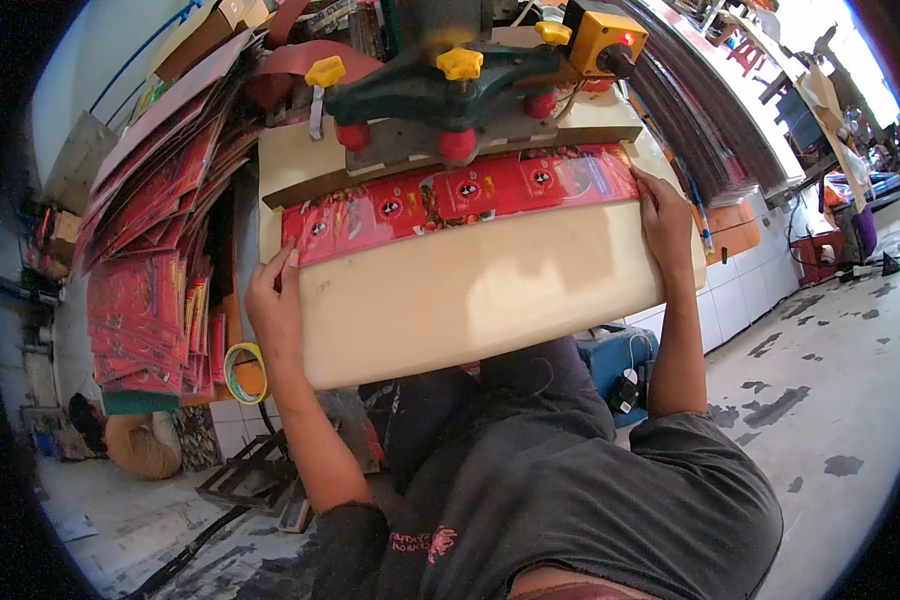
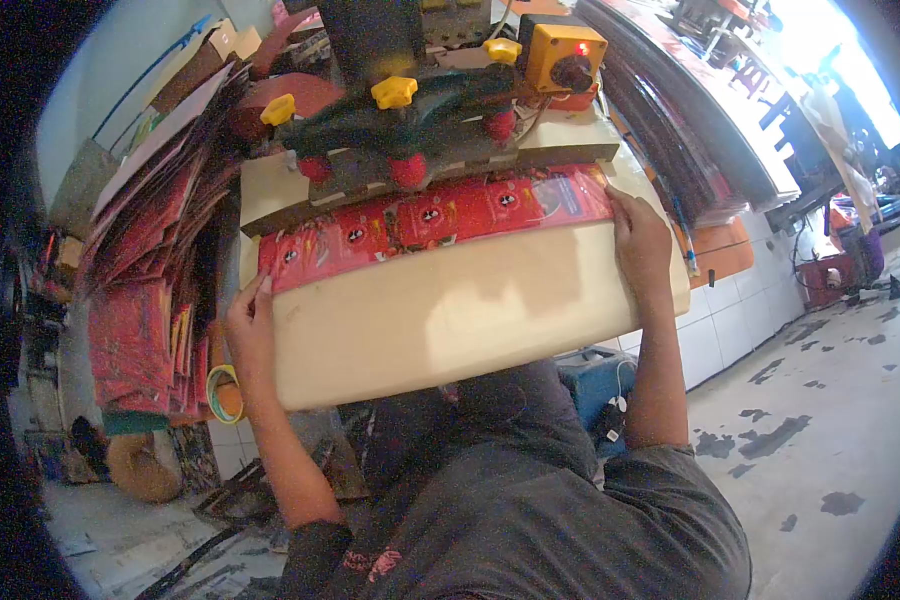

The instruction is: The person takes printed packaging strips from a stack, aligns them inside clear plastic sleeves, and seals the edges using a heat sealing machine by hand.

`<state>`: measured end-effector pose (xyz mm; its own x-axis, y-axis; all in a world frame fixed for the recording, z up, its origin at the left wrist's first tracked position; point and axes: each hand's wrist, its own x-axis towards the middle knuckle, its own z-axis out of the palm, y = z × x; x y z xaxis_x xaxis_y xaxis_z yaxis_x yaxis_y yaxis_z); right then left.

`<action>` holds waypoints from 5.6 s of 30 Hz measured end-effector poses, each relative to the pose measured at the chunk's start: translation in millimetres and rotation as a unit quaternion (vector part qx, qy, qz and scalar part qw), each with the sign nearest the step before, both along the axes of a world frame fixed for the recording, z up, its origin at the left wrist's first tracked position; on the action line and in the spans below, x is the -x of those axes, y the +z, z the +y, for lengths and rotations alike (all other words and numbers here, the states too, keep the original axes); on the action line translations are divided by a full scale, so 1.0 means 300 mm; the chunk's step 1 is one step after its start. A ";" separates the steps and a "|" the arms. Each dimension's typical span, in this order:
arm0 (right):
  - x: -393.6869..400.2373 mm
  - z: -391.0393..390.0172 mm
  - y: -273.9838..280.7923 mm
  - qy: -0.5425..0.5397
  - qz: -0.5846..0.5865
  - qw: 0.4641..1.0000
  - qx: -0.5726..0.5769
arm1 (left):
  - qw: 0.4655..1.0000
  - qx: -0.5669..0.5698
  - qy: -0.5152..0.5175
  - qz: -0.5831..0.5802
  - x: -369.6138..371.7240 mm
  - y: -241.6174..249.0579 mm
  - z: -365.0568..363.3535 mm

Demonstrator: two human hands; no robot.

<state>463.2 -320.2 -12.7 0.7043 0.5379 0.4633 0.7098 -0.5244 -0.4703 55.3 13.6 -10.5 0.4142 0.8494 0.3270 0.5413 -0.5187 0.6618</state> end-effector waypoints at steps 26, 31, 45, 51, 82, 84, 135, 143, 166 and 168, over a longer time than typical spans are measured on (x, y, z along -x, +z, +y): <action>-0.139 0.078 0.004 -0.030 0.009 0.995 0.097 | 0.973 -0.011 0.011 0.232 -0.107 0.066 0.092; -0.119 0.083 0.012 -0.043 0.024 0.995 0.091 | 0.973 -0.031 0.028 0.227 -0.111 0.076 0.070; -0.146 0.072 -0.026 0.051 0.079 0.989 -0.113 | 1.000 -0.006 0.022 -0.020 -0.100 0.008 0.097; -0.094 0.072 0.038 0.018 0.133 0.986 -0.102 | 0.998 0.025 0.041 -0.040 -0.084 0.020 0.092; 0.641 0.688 0.315 0.513 -0.077 0.855 -0.010 | 0.933 0.137 -0.094 -0.319 -0.003 0.004 -0.255; 0.677 0.763 0.315 0.509 -0.150 0.848 0.001 | 0.930 0.141 -0.099 -0.325 -0.001 0.011 -0.259; 0.040 -0.304 0.458 -0.166 -0.169 0.940 0.245 | 0.887 0.160 -0.012 -0.432 0.034 -0.089 -0.223; 0.028 -0.235 0.395 -0.063 -0.152 0.985 0.051 | 0.878 0.175 -0.036 -0.444 0.060 -0.113 -0.218; 0.145 0.121 0.289 0.171 0.141 0.961 -0.165 | 0.886 0.127 0.010 -0.446 0.030 -0.096 -0.232; 0.078 0.068 0.283 0.127 0.079 0.965 -0.217 | 0.878 0.146 0.019 -0.455 0.034 -0.093 -0.238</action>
